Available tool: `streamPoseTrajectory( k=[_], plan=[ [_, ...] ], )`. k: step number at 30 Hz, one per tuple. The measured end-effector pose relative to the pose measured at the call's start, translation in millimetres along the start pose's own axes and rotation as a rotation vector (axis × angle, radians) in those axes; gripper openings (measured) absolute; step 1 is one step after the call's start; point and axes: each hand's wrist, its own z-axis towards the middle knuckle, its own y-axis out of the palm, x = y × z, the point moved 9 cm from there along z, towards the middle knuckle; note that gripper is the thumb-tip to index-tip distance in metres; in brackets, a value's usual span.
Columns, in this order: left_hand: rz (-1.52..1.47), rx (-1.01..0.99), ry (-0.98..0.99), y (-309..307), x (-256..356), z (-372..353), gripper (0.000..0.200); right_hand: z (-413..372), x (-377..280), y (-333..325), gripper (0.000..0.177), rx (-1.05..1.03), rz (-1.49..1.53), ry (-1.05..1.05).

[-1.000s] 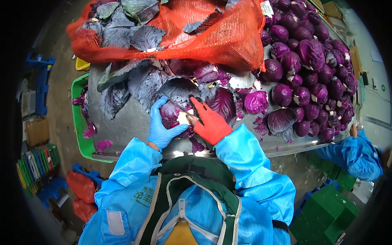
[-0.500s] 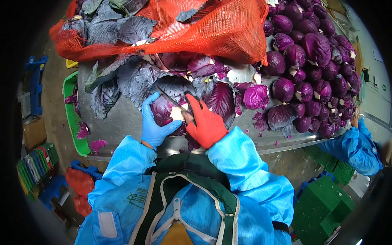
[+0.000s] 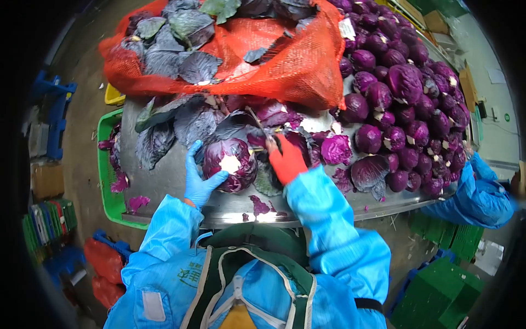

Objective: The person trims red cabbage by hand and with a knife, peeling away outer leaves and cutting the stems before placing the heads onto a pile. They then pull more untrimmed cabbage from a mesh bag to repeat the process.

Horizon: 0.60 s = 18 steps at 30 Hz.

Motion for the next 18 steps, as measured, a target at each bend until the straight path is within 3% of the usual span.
streamPoseTrajectory(
  k=[2, 4, 6, 8, 10, 12, 14, 18],
  plan=[
    [0.073, 0.041, -0.02, -13, -3, -6, 0.096, -38, -30, 14, 0.033, -0.074, 0.024, -0.105],
    [0.155, 0.026, -0.099, -11, -18, -6, 0.097, -50, -12, 27, 0.032, -0.145, 0.085, -0.058],
    [0.137, 0.014, -0.118, -10, -14, -8, 0.099, -48, 54, -10, 0.033, 0.193, 0.029, 0.119],
    [0.106, -0.019, -0.095, -4, -9, -4, 0.101, -37, 82, -45, 0.039, 0.163, 0.18, 0.237],
    [0.176, -0.035, -0.098, 1, -8, 0, 0.104, -43, 39, -55, 0.047, 0.214, 0.048, 0.155],
    [0.25, -0.077, -0.096, 10, -2, 5, 0.106, -44, -22, -29, 0.054, 0.109, -0.094, -0.106],
    [0.545, -0.127, 0.058, 23, 18, 8, 0.111, -51, -42, 3, 0.061, 0.003, -0.207, -0.226],
    [0.708, -0.297, 0.019, 42, 19, 13, 0.117, -52, -34, 32, 0.058, -0.169, -0.31, -0.066]
  ],
)
